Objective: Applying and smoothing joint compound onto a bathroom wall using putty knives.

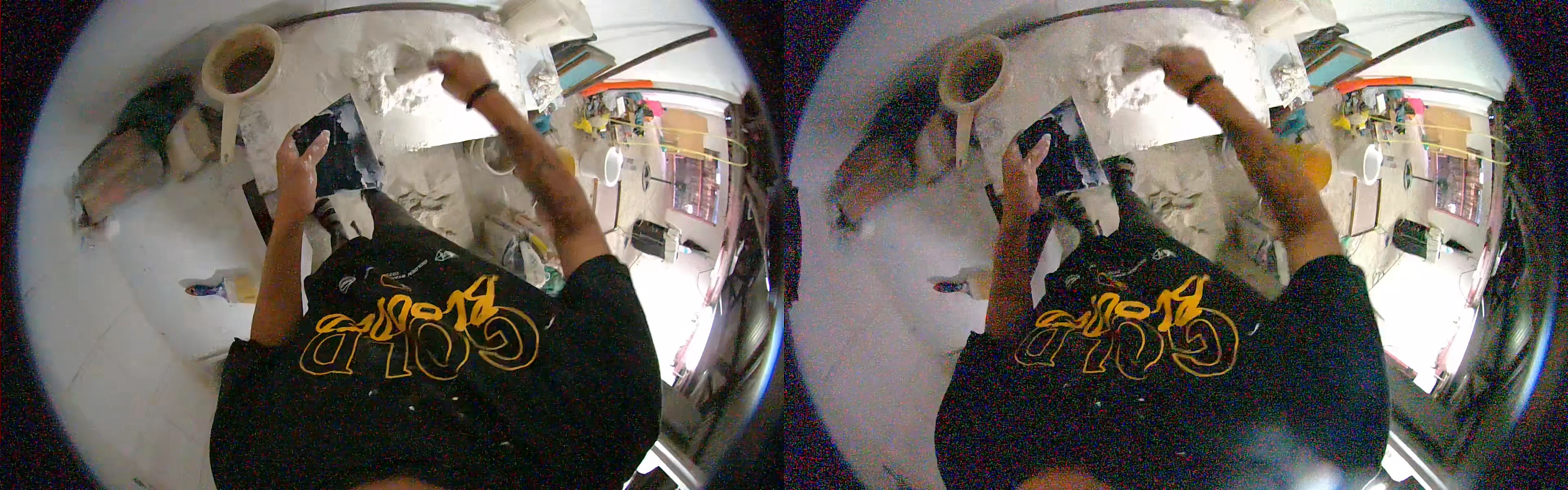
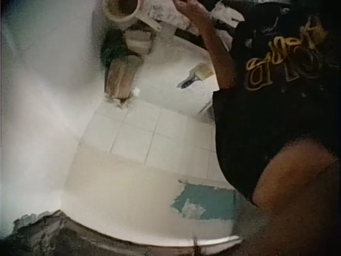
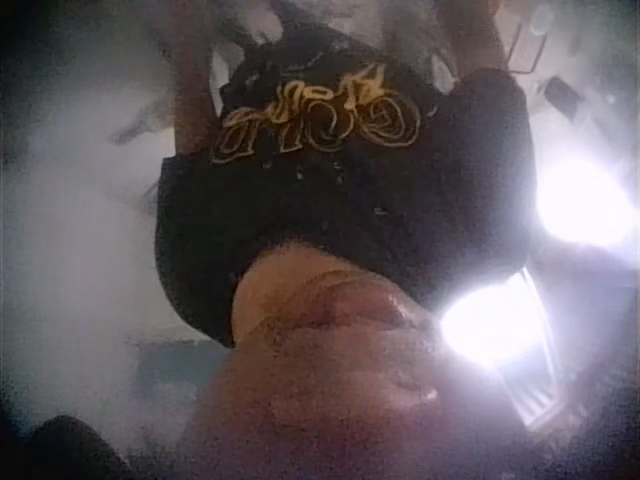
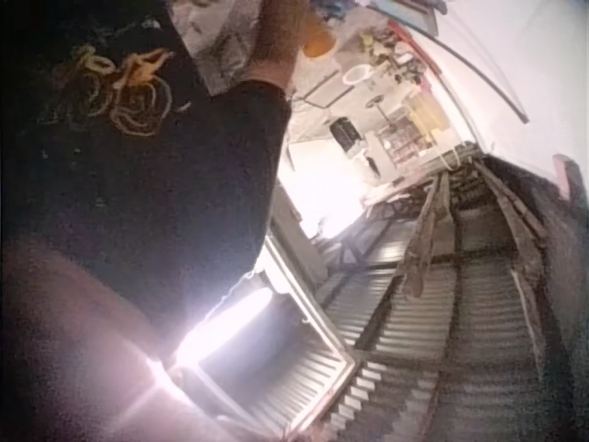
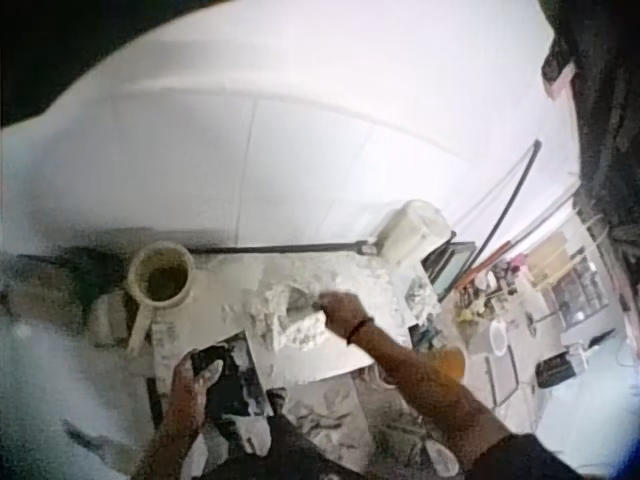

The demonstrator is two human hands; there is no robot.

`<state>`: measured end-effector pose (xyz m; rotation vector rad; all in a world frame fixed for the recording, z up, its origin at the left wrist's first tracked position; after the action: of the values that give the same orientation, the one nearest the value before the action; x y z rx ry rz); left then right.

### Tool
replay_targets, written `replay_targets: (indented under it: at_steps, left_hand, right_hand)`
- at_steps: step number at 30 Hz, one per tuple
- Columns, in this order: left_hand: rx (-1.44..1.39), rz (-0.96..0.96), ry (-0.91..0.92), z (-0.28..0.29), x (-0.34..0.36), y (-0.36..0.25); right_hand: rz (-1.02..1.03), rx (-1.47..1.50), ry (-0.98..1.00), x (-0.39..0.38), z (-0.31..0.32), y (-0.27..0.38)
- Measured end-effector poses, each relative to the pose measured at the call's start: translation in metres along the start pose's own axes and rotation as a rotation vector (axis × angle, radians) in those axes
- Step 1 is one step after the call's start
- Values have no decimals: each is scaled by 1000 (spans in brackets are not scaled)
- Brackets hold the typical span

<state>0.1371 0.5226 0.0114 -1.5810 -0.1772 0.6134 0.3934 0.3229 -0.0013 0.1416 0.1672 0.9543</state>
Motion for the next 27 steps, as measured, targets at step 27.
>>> replay_targets:
  at_steps: [27]
  left_hand:
    - [26, -26, -8, 8, 14, 8]
  right_hand:
    - [-15, -129, 60, 36, 23, 36]
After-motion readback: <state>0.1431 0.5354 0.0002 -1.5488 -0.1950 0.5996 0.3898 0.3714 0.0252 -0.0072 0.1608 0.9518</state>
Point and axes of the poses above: each hand's wrist, its own x-axis towards the middle knuckle, its own z-axis out of the back of the hand, y = z × x, the point moved 1 cm from there along x, towards the middle knuckle, and after that the axes turned 13 degrees about x, right-handed, at the moved point
